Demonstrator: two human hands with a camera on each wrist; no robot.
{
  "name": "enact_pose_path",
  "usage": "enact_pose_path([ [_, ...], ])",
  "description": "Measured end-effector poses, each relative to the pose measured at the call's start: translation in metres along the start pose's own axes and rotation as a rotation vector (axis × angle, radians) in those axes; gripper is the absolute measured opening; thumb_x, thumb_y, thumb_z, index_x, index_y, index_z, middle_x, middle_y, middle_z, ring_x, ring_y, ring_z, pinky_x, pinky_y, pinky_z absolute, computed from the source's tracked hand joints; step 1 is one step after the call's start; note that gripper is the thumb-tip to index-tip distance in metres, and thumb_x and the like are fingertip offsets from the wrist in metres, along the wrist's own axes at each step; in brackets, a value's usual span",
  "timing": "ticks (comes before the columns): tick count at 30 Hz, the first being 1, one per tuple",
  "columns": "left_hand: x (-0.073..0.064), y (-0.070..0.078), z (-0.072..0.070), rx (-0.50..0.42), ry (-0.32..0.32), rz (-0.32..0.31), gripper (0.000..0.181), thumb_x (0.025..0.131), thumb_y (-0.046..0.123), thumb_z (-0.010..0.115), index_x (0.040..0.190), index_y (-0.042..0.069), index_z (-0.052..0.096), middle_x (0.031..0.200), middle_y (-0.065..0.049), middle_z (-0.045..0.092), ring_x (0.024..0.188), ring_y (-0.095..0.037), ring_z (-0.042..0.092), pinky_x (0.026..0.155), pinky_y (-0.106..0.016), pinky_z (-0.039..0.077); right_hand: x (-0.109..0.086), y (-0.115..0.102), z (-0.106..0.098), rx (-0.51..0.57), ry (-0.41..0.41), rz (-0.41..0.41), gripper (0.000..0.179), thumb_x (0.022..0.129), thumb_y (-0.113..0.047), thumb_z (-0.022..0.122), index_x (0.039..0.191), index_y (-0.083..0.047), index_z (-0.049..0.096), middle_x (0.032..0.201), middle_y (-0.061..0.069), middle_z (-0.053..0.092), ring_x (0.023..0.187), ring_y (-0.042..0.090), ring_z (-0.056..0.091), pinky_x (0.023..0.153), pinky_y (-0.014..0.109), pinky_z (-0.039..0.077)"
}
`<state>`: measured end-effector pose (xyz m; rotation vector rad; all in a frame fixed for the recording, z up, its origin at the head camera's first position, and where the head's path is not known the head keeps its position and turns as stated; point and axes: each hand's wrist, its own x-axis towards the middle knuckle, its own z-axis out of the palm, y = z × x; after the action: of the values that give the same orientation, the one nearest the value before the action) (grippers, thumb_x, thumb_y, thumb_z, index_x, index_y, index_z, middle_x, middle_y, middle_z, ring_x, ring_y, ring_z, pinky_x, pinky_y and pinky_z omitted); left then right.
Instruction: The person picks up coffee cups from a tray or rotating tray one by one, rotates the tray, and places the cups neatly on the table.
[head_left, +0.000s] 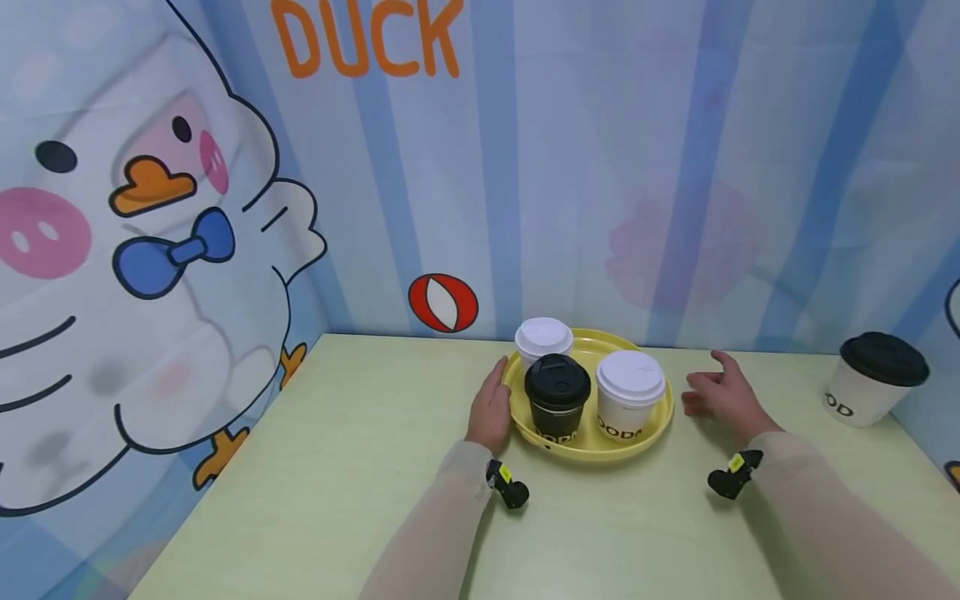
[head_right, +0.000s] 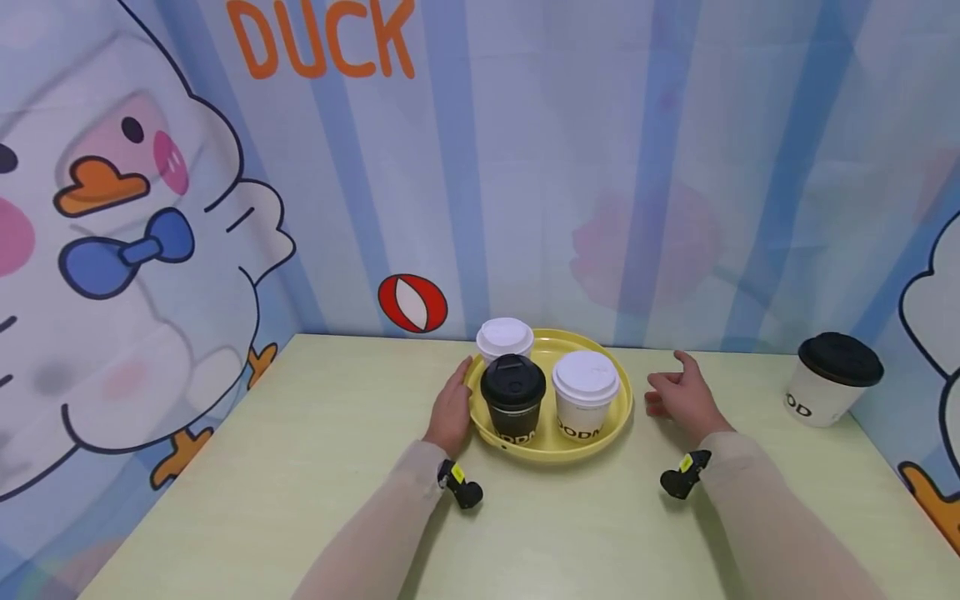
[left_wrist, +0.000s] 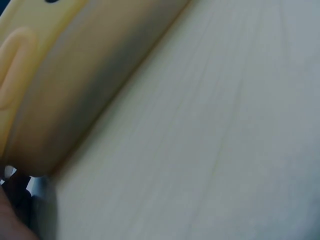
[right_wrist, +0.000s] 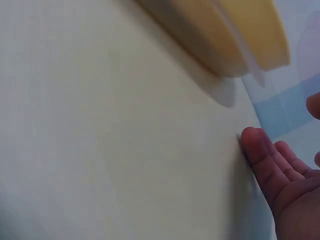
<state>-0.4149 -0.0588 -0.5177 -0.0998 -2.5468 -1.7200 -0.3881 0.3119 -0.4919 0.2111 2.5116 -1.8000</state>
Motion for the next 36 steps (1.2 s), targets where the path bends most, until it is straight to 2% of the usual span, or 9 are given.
enact_pose_path([
  [3, 0.000, -0.001, 0.000, -0.002, -0.004, -0.003, 0.058, 0.101, 0.022, 0.029, 0.159, 0.021, 0.035, 0.162, 0.003, 0.036, 0.150, -0.021, 0.030, 0.122, -0.043, 0.024, -0.004, 0.008, 0.009, 0.106, -0.008, 0.017, 0.086, 0.106, -0.028, 0.049, 0.159, -0.005, -0.015, 0.149, 0.038, 0.033, 0.083, 0.008, 0.070, 0.078, 0.028, 0.060],
  [7, -0.001, 0.000, 0.000, -0.001, 0.000, 0.002, 0.058, 0.101, 0.022, 0.029, 0.159, 0.022, 0.035, 0.162, 0.004, 0.036, 0.150, -0.020, 0.030, 0.122, -0.043, 0.024, -0.011, 0.013, 0.018, 0.171, -0.019, -0.012, 0.085, 0.105, -0.029, 0.052, 0.161, -0.004, -0.008, 0.147, 0.035, 0.042, 0.085, 0.008, 0.071, 0.079, 0.026, 0.059],
  [12, -0.001, 0.001, 0.000, -0.003, -0.001, 0.009, 0.058, 0.101, 0.022, 0.029, 0.159, 0.021, 0.035, 0.162, 0.002, 0.036, 0.150, -0.021, 0.029, 0.122, -0.043, 0.024, -0.022, 0.014, 0.022, 0.210, -0.041, -0.055, 0.082, 0.106, -0.028, 0.053, 0.161, 0.000, -0.001, 0.124, 0.011, 0.064, 0.090, 0.006, 0.070, 0.081, 0.028, 0.059],
  [14, 0.000, 0.001, 0.001, 0.000, -0.007, 0.008, 0.058, 0.101, 0.023, 0.028, 0.159, 0.021, 0.034, 0.162, 0.003, 0.035, 0.150, -0.021, 0.029, 0.123, -0.043, 0.024, -0.025, 0.013, 0.022, 0.233, -0.051, -0.053, 0.082, 0.105, -0.027, 0.054, 0.160, 0.001, 0.001, 0.112, 0.000, 0.068, 0.090, 0.007, 0.070, 0.080, 0.027, 0.059],
  [16, 0.000, 0.001, 0.001, 0.001, -0.007, 0.013, 0.059, 0.101, 0.023, 0.028, 0.159, 0.021, 0.034, 0.162, 0.002, 0.035, 0.150, -0.022, 0.029, 0.123, -0.044, 0.023, -0.026, 0.013, 0.023, 0.252, -0.064, -0.045, 0.080, 0.105, -0.026, 0.056, 0.160, 0.002, 0.005, 0.104, -0.004, 0.070, 0.089, 0.008, 0.071, 0.079, 0.027, 0.060],
  [19, 0.000, 0.002, 0.001, 0.002, -0.009, 0.007, 0.058, 0.102, 0.023, 0.027, 0.160, 0.021, 0.033, 0.163, 0.003, 0.034, 0.151, -0.021, 0.028, 0.123, -0.044, 0.023, -0.027, 0.011, 0.025, 0.265, -0.104, -0.010, 0.075, 0.104, -0.026, 0.056, 0.159, 0.004, 0.014, 0.099, -0.001, 0.071, 0.089, 0.010, 0.070, 0.080, 0.029, 0.060],
  [24, -0.002, 0.003, 0.001, 0.009, -0.011, -0.005, 0.058, 0.102, 0.023, 0.027, 0.160, 0.021, 0.032, 0.163, 0.004, 0.033, 0.151, -0.020, 0.027, 0.123, -0.042, 0.022, -0.027, 0.011, 0.026, 0.270, -0.165, 0.038, 0.064, 0.106, -0.024, 0.053, 0.154, 0.009, 0.027, 0.103, 0.004, 0.069, 0.092, 0.013, 0.069, 0.083, 0.031, 0.060],
  [27, -0.002, 0.002, 0.003, 0.010, -0.014, 0.002, 0.058, 0.103, 0.024, 0.027, 0.160, 0.019, 0.032, 0.163, 0.004, 0.033, 0.151, -0.020, 0.027, 0.123, -0.042, 0.023, -0.030, 0.013, 0.024, 0.302, -0.170, 0.046, 0.062, 0.106, -0.020, 0.053, 0.154, 0.010, 0.028, 0.106, 0.004, 0.069, 0.095, 0.012, 0.069, 0.086, 0.031, 0.059],
  [36, -0.002, 0.002, 0.001, -0.006, -0.012, 0.014, 0.058, 0.102, 0.021, 0.028, 0.160, 0.018, 0.033, 0.163, 0.003, 0.033, 0.151, -0.020, 0.027, 0.123, -0.041, 0.023, -0.037, 0.011, 0.028, 0.496, -0.211, 0.057, 0.068, 0.102, -0.009, 0.059, 0.156, 0.011, 0.021, 0.107, -0.003, 0.069, 0.099, 0.012, 0.070, 0.089, 0.033, 0.058],
])
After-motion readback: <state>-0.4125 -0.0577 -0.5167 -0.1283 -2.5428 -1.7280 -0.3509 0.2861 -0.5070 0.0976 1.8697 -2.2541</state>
